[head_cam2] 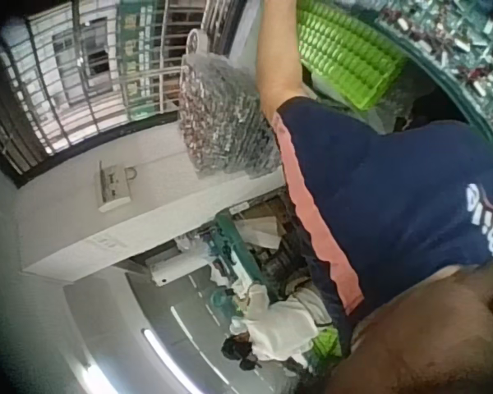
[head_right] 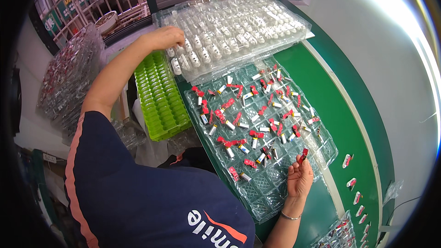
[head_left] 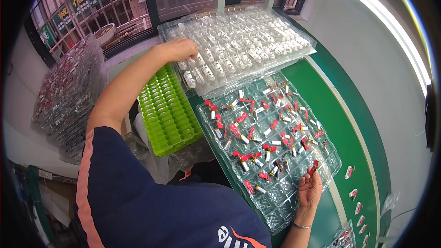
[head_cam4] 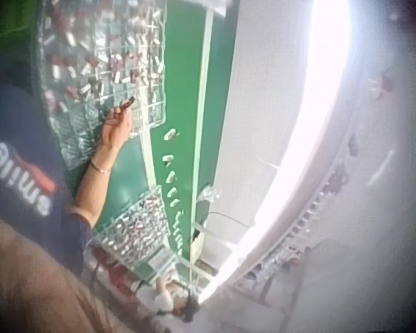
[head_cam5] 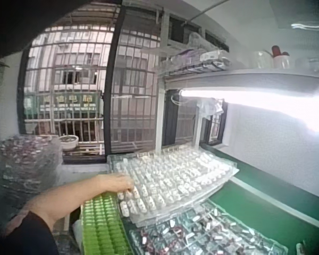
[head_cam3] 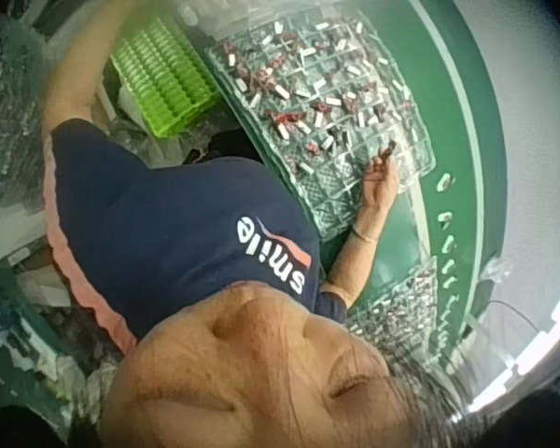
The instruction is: The person assembles small plastic and metal electronic components by hand, placing them into plastic trays.
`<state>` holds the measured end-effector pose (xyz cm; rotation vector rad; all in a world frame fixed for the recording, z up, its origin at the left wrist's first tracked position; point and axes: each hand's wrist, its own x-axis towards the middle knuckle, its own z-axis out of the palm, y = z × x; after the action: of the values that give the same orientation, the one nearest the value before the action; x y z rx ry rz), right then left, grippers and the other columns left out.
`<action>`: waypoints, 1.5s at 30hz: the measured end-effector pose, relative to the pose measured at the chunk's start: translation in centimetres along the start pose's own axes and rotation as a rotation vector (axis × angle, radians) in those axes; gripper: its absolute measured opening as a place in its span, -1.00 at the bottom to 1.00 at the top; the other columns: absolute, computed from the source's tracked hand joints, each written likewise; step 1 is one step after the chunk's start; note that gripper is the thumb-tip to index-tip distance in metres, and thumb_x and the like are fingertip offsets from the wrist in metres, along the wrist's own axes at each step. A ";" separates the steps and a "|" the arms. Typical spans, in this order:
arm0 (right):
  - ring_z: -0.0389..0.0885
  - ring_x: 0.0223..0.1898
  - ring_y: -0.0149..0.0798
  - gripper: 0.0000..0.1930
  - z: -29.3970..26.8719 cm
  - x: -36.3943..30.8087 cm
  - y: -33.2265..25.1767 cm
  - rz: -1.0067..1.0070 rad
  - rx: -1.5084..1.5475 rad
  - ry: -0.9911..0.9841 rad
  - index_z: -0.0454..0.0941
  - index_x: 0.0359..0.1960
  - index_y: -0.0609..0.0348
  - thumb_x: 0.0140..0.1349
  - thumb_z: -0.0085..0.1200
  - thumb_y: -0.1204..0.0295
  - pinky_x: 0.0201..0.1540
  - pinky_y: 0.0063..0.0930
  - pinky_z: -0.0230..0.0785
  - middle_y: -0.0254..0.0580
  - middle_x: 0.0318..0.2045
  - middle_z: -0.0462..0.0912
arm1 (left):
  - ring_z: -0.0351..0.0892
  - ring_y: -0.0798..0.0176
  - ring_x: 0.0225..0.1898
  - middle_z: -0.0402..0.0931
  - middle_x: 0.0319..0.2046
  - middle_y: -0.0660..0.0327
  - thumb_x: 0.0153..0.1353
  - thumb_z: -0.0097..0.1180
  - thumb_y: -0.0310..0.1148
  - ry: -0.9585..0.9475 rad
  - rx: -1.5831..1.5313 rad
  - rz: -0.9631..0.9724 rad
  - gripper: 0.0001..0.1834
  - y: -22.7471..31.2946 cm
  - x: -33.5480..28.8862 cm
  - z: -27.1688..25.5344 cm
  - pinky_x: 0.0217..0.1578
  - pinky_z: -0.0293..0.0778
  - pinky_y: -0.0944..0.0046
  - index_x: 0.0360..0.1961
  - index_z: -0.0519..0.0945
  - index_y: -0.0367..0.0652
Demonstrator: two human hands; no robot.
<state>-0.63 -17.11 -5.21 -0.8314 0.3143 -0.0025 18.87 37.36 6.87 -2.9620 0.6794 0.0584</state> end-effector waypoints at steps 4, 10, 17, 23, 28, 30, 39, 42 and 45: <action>0.50 -0.45 -0.46 -0.85 -0.2 0.1 -0.1 0.005 -0.009 0.010 0.48 -0.30 0.22 0.20 0.01 0.39 -0.44 -0.58 0.46 -0.23 -0.33 0.59 | 0.50 0.20 -0.25 0.51 -0.35 0.15 -0.11 0.18 -0.50 0.111 -0.137 0.004 -0.80 1.0 -0.8 -2.5 -0.26 0.41 0.26 -0.38 0.50 -0.25; 0.50 -0.43 -0.45 -0.85 -0.4 -0.4 -0.3 0.005 -0.007 -0.015 0.48 -0.28 0.22 0.19 0.02 0.41 -0.42 -0.57 0.46 -0.21 -0.30 0.58 | 0.49 0.41 -0.32 0.52 -0.39 0.27 0.16 0.00 -0.45 0.429 -1.311 -0.229 -0.95 6.5 -1.3 -2.8 -0.29 0.44 0.38 -0.36 0.47 -0.18; 0.51 -0.37 -0.44 -0.78 1.8 -1.9 -0.2 -0.314 -0.229 0.167 0.47 -0.15 0.31 0.18 0.01 0.49 -0.25 -0.50 0.46 -0.18 -0.23 0.56 | 0.43 0.56 -0.48 0.50 -0.47 0.38 0.10 0.13 -0.41 0.285 -1.344 0.075 -0.87 24.4 3.2 1.3 -0.47 0.39 0.48 -0.35 0.48 -0.19; 0.46 -0.38 -0.52 -0.80 3.8 -2.4 -0.3 -0.616 -0.298 0.199 0.46 -0.14 0.30 0.24 -0.07 0.50 -0.33 -0.65 0.38 -0.18 -0.23 0.56 | 0.47 0.48 -0.57 0.47 -0.63 0.21 -0.01 0.20 -0.42 0.265 -1.235 0.498 -0.82 40.5 3.6 3.2 -0.53 0.39 0.45 -0.47 0.46 -0.27; 0.31 -0.57 -0.64 -0.80 2.1 -1.2 -1.6 -0.629 -0.266 0.373 0.46 -0.15 0.31 0.26 -0.10 0.46 -0.61 -0.77 0.15 -0.24 -0.32 0.58 | 0.49 0.43 -0.45 0.51 -0.46 0.23 0.19 -0.02 -0.46 -0.336 -1.769 0.369 -0.86 44.1 4.7 5.4 -0.40 0.43 0.42 -0.25 0.37 -0.26; 0.28 -0.59 -0.66 -0.80 1.4 -1.0 -1.9 -0.558 -0.183 0.278 0.47 -0.15 0.31 0.26 -0.09 0.46 -0.67 -0.79 0.09 -0.26 -0.37 0.58 | 0.48 0.44 -0.38 0.49 -0.37 0.24 0.25 -0.11 -0.47 -0.559 -2.081 0.288 -0.88 44.1 5.0 5.7 -0.32 0.45 0.41 -0.20 0.34 -0.24; 0.36 -0.58 -0.66 -0.81 1.6 -0.8 -0.9 -0.570 -0.429 0.278 0.48 -0.18 0.30 0.26 -0.09 0.45 -0.64 -0.78 0.19 -0.27 -0.35 0.59 | 0.47 0.50 -0.37 0.54 -0.33 0.19 0.22 -0.04 -0.45 -0.378 -1.690 0.365 -0.91 43.9 5.0 7.1 -0.35 0.43 0.44 -0.30 0.34 -0.21; 0.37 -0.59 -0.66 -0.81 1.6 -0.4 -1.4 -0.503 -0.443 0.353 0.49 -0.18 0.28 0.26 -0.10 0.45 -0.64 -0.75 0.24 -0.26 -0.37 0.60 | 0.47 0.49 -0.32 0.54 -0.27 0.13 0.26 -0.10 -0.43 -0.558 -2.085 0.275 -0.89 44.0 5.0 7.0 -0.32 0.42 0.45 -0.22 0.33 -0.20; 0.43 -0.52 -0.64 -0.81 -0.3 0.3 -1.9 -0.443 -0.392 0.333 0.49 -0.19 0.28 0.24 -0.08 0.46 -0.56 -0.75 0.29 -0.24 -0.36 0.61 | 0.49 0.43 -0.28 0.48 -0.14 0.07 0.28 -0.14 -0.33 -0.703 -2.269 0.324 -0.77 43.4 5.2 6.6 -0.29 0.46 0.41 -0.09 0.29 -0.18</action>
<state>-0.23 -18.67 -4.12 -1.2801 0.4454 -0.5117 4.53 -3.08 -3.90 -2.8867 1.3633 3.7617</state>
